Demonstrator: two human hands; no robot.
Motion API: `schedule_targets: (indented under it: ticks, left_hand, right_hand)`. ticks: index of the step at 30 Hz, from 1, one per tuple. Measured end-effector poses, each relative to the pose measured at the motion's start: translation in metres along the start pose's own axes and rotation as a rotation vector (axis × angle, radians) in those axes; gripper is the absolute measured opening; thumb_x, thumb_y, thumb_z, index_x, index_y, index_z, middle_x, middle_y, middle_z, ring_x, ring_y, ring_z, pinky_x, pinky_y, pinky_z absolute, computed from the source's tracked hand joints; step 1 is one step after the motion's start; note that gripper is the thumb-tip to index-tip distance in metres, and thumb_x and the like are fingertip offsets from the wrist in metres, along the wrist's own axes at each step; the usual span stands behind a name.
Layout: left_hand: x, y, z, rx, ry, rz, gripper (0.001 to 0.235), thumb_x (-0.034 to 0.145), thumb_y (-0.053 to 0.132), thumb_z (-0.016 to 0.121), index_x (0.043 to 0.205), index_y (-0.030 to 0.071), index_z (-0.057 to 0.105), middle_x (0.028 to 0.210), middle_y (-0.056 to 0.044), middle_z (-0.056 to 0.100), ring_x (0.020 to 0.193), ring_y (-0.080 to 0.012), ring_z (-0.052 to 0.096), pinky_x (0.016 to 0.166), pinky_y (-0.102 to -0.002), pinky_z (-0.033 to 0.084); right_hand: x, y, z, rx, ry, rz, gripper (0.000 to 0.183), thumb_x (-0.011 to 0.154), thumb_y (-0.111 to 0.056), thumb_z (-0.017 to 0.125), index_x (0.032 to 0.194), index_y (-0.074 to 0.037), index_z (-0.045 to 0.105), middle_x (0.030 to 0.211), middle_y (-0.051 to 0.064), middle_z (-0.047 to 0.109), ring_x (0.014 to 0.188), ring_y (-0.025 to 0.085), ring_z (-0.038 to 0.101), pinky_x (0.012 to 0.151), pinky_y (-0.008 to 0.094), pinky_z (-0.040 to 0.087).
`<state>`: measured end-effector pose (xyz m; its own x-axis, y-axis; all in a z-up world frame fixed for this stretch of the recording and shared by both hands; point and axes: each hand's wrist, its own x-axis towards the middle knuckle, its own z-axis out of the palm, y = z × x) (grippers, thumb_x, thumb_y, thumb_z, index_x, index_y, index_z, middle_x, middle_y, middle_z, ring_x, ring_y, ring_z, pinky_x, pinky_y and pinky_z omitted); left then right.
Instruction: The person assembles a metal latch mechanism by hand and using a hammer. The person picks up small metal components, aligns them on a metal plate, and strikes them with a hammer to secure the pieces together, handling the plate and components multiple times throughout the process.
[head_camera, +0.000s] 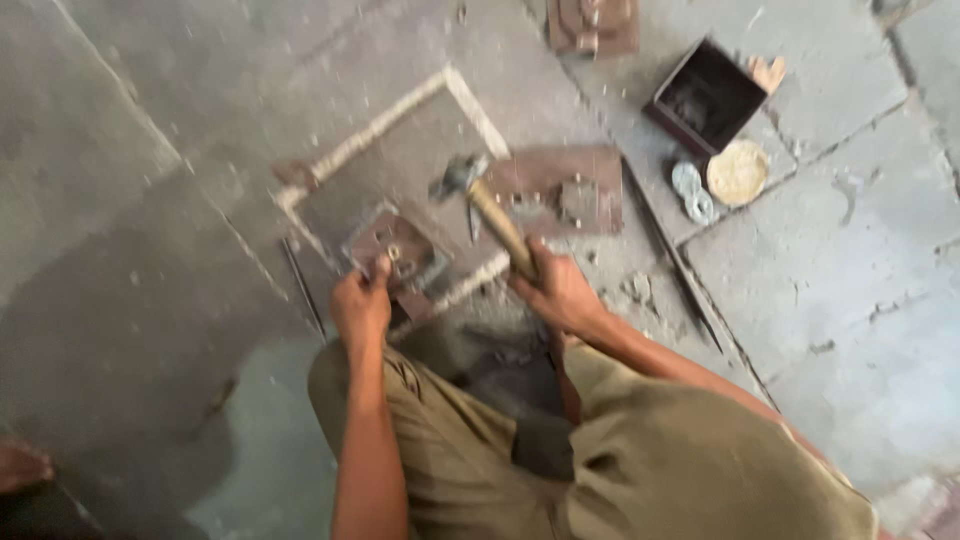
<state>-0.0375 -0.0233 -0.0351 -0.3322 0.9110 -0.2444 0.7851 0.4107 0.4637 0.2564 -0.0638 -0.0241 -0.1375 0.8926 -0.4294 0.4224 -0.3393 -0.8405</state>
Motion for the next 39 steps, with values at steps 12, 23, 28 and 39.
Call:
schedule_targets:
  ticks: [12,23,28,39]
  left_hand:
    - [-0.009,-0.016,0.004,0.026,-0.023,-0.065,0.054,0.091,0.054,0.071,0.095,0.000,0.076,0.084,-0.023,0.072,0.080,-0.0411,0.069,0.075,-0.048,0.050]
    - [-0.002,-0.010,0.003,0.025,-0.037,-0.062,0.060,0.090,0.058,0.072,0.089,-0.003,0.073,0.077,-0.027,0.067,0.075,-0.0456,0.064,0.071,-0.051,0.048]
    - [-0.004,-0.016,0.003,-0.014,-0.004,-0.026,0.060,0.091,0.058,0.070,0.088,-0.003,0.072,0.078,-0.024,0.069,0.074,-0.0426,0.066,0.070,-0.049,0.049]
    - [-0.012,-0.028,0.012,-0.025,-0.030,-0.111,0.056,0.090,0.055,0.073,0.095,-0.001,0.075,0.085,-0.025,0.072,0.080,-0.0408,0.068,0.075,-0.047,0.050]
  right_hand:
    - [-0.022,0.004,0.008,-0.068,0.024,0.043,0.032,0.093,-0.025,0.067,0.111,-0.004,0.051,0.079,0.025,0.070,0.072,0.044,0.069,0.066,0.052,0.051]
    - [-0.004,0.003,0.009,-0.159,-0.046,-0.178,0.035,0.090,-0.019,0.070,0.114,-0.003,0.049,0.077,0.026,0.068,0.074,0.048,0.067,0.065,0.055,0.050]
    - [0.006,0.003,0.016,0.053,-0.018,0.054,0.038,0.091,-0.025,0.064,0.116,-0.004,0.047,0.077,0.023,0.068,0.068,0.043,0.071,0.061,0.052,0.054]
    - [0.016,0.006,0.025,-0.019,-0.048,0.018,0.038,0.091,-0.026,0.064,0.115,-0.002,0.049,0.080,0.026,0.069,0.076,0.046,0.070,0.067,0.053,0.053]
